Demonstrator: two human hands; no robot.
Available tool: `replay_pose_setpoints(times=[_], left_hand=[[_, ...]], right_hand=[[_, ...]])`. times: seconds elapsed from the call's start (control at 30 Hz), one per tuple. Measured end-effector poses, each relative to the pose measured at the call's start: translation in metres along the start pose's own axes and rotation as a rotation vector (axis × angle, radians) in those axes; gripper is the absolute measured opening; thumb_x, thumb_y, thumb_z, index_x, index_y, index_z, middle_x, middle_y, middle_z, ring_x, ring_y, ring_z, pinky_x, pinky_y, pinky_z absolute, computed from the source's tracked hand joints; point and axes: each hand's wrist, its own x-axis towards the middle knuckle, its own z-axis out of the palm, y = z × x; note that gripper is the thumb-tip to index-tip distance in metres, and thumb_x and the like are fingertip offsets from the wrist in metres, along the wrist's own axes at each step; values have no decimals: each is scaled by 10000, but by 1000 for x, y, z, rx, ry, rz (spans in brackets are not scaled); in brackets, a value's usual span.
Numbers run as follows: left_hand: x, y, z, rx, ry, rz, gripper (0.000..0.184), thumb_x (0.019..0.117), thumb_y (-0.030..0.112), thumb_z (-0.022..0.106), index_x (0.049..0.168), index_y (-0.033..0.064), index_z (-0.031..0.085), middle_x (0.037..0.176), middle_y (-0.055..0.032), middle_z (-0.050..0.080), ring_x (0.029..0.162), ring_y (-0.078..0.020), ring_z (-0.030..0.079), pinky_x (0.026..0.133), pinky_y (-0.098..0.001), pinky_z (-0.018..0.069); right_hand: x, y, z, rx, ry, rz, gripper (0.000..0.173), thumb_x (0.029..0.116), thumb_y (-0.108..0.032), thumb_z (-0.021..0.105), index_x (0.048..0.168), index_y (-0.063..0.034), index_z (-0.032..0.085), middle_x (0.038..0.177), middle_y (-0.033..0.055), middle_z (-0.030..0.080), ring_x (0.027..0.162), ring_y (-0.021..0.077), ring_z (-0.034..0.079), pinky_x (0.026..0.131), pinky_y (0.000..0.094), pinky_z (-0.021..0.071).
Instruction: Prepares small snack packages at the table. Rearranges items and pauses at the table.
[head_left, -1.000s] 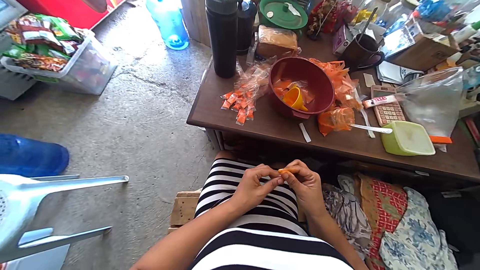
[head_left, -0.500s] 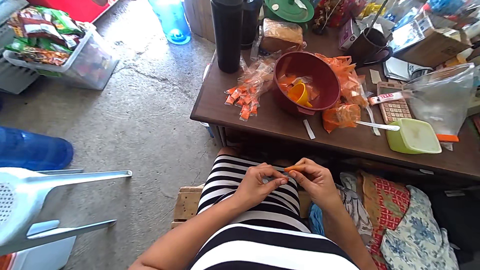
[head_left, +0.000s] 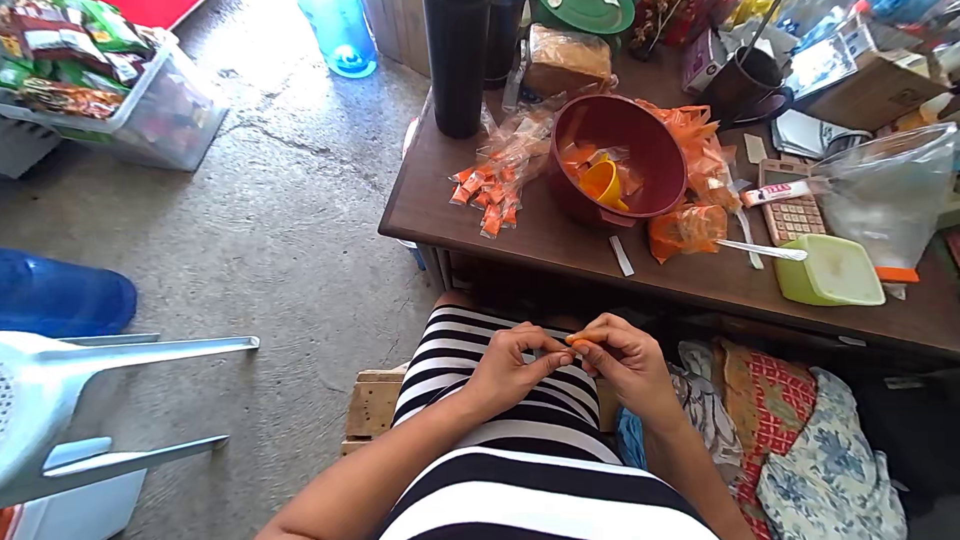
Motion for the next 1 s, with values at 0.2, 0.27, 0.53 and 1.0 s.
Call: replay_pose_setpoints(times=[0.2, 0.27, 0.53, 1.0], left_hand=[[-2, -2, -2, 13, -10, 10, 188, 957, 148, 701, 910, -28, 748, 884, -37, 728, 924, -23, 643, 875, -195, 498], [-2, -1, -2, 10, -10, 14, 182, 956, 143, 701, 913, -27, 749, 887, -36, 730, 923, -20, 641, 876, -193, 496], [-5, 0, -5, -13, 19, -4, 170, 963, 143, 696, 940, -12, 763, 931, -28, 752, 937, -8, 649, 887, -193, 501], [-6, 6, -8, -46, -14, 16, 154, 942, 97, 703, 913, -50, 740, 899, -49, 728, 933, -24, 639, 890, -198, 495]], right_hand=[[-1, -3, 2, -171, 84, 37, 90, 874, -103, 770, 892, -15, 766, 837, -20, 654, 623, -59, 582, 562, 88, 521], [0, 0, 7, -180, 179, 11, 159, 831, -178, 817, 780, -58, 726, 767, -60, 619, 608, -77, 538, 541, 66, 466], [1, -2, -10, -56, 61, -12, 335, 1005, -388, 633, 1125, -87, 717, 1018, -88, 639, 756, -70, 560, 627, 93, 484], [-4, -3, 16, -192, 120, -133, 165, 878, -223, 794, 801, -100, 713, 799, -73, 611, 696, -77, 548, 610, 58, 465]])
